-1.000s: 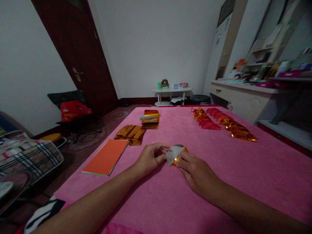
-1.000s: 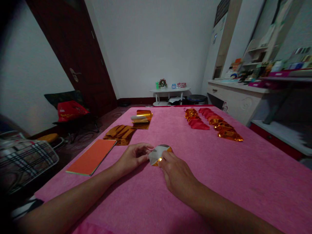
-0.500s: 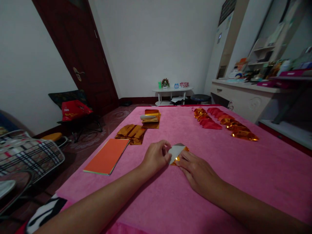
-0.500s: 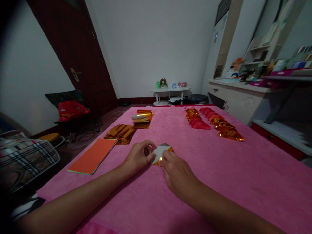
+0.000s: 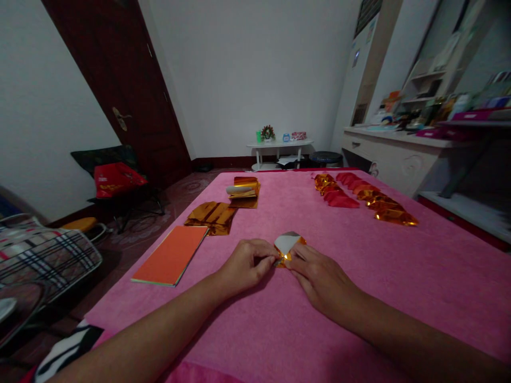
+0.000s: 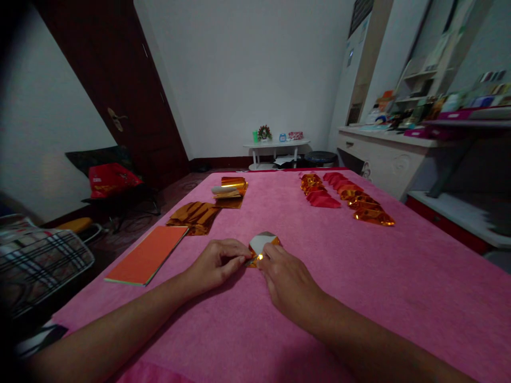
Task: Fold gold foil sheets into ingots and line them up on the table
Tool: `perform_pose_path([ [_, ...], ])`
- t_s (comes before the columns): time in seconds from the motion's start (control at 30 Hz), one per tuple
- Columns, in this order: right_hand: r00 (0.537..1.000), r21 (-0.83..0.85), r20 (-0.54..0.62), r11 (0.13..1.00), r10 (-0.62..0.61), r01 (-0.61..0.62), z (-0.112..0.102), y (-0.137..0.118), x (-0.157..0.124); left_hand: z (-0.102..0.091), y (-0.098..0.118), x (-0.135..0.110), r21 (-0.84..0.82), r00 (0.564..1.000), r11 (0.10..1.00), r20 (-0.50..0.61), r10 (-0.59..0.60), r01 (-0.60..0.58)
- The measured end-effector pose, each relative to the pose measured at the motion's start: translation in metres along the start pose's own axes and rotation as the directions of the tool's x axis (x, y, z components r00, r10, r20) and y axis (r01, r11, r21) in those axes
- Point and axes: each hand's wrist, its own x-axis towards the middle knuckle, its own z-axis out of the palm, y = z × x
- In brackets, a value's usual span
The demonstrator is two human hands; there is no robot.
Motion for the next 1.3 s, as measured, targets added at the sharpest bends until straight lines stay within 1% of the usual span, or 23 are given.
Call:
perform_pose_path([
  [0.07,1.000,0.003,-0.027,1.000,-0.010,0.010,0.000,0.000,-0.001,0.002,0.001,-0.001,0.061,0.998,0.996,0.016,0.066,-0.067],
  [0.13,0.998,0.014,-0.056,0.999,-0.028,0.029,0.000,0.001,-0.001,0.003,0.002,-0.001,0.114,0.994,0.988,0.031,0.104,-0.107],
  [0.2,0.997,0.022,-0.072,0.999,-0.041,0.043,0.000,0.001,-0.001,0.003,0.002,-0.002,0.167,0.990,0.977,0.052,0.128,-0.134],
  [0.3,0.998,0.027,-0.055,0.999,-0.038,0.040,0.000,0.002,-0.001,0.003,0.003,-0.002,0.245,0.986,0.956,0.089,0.141,-0.159],
  [0.37,0.998,0.024,-0.044,0.999,-0.033,0.034,0.000,0.002,-0.001,0.004,0.001,-0.002,0.286,0.985,0.944,0.094,0.145,-0.167],
  [0.47,0.999,0.021,-0.041,0.999,-0.029,0.030,-0.001,0.003,-0.001,0.009,-0.003,-0.002,0.306,0.985,0.936,0.074,0.159,-0.174],
  [0.57,0.998,0.028,-0.046,0.999,-0.034,0.035,0.000,0.003,-0.001,0.014,-0.006,-0.003,0.324,0.990,0.936,0.029,0.137,-0.139],
  [0.67,0.998,0.036,-0.058,0.999,-0.038,0.040,0.000,0.003,-0.002,0.017,-0.005,-0.003,0.352,0.994,0.930,0.002,0.113,-0.106],
  [0.73,0.996,0.057,-0.072,0.997,-0.044,0.048,-0.002,0.003,-0.003,0.017,-0.002,-0.003,0.371,0.993,0.922,0.015,0.119,-0.116],
  [0.77,0.995,0.072,-0.096,0.996,-0.039,0.046,-0.003,0.004,-0.003,0.017,0.000,-0.002,0.387,0.992,0.913,0.030,0.124,-0.126],
  [0.83,0.982,0.089,-0.191,0.996,-0.007,0.024,-0.008,0.008,-0.003,0.014,0.003,-0.001,0.438,0.987,0.885,0.089,0.133,-0.159],
  [0.93,0.928,0.082,-0.364,0.995,0.081,-0.055,-0.015,0.025,0.004,0.007,0.005,0.005,0.524,0.969,0.820,0.198,0.147,-0.231],
  [1.0,0.908,0.125,-0.392,0.986,0.151,-0.111,-0.016,0.040,0.012,0.002,0.001,0.010,0.552,0.955,0.786,0.248,0.163,-0.277],
  [1.03,0.908,0.185,-0.369,0.973,0.198,-0.137,-0.016,0.047,0.015,0.000,-0.002,0.013,0.551,0.949,0.780,0.261,0.177,-0.297],
  [1.07,0.914,0.271,-0.322,0.949,0.245,-0.159,-0.015,0.054,0.019,-0.002,-0.006,0.017,0.541,0.943,0.780,0.272,0.193,-0.316],
  [1.13,0.934,0.431,-0.194,0.881,0.301,-0.195,-0.014,0.063,0.023,-0.006,-0.013,0.022,0.506,0.932,0.791,0.287,0.220,-0.343],
  [1.2,0.951,0.495,-0.102,0.844,0.293,-0.207,-0.015,0.065,0.024,-0.008,-0.018,0.025,0.480,0.926,0.802,0.297,0.232,-0.355],
  [1.3,0.969,0.512,-0.060,0.841,0.241,-0.177,-0.019,0.062,0.019,-0.009,-0.017,0.025,0.481,0.924,0.801,0.310,0.225,-0.356],
])
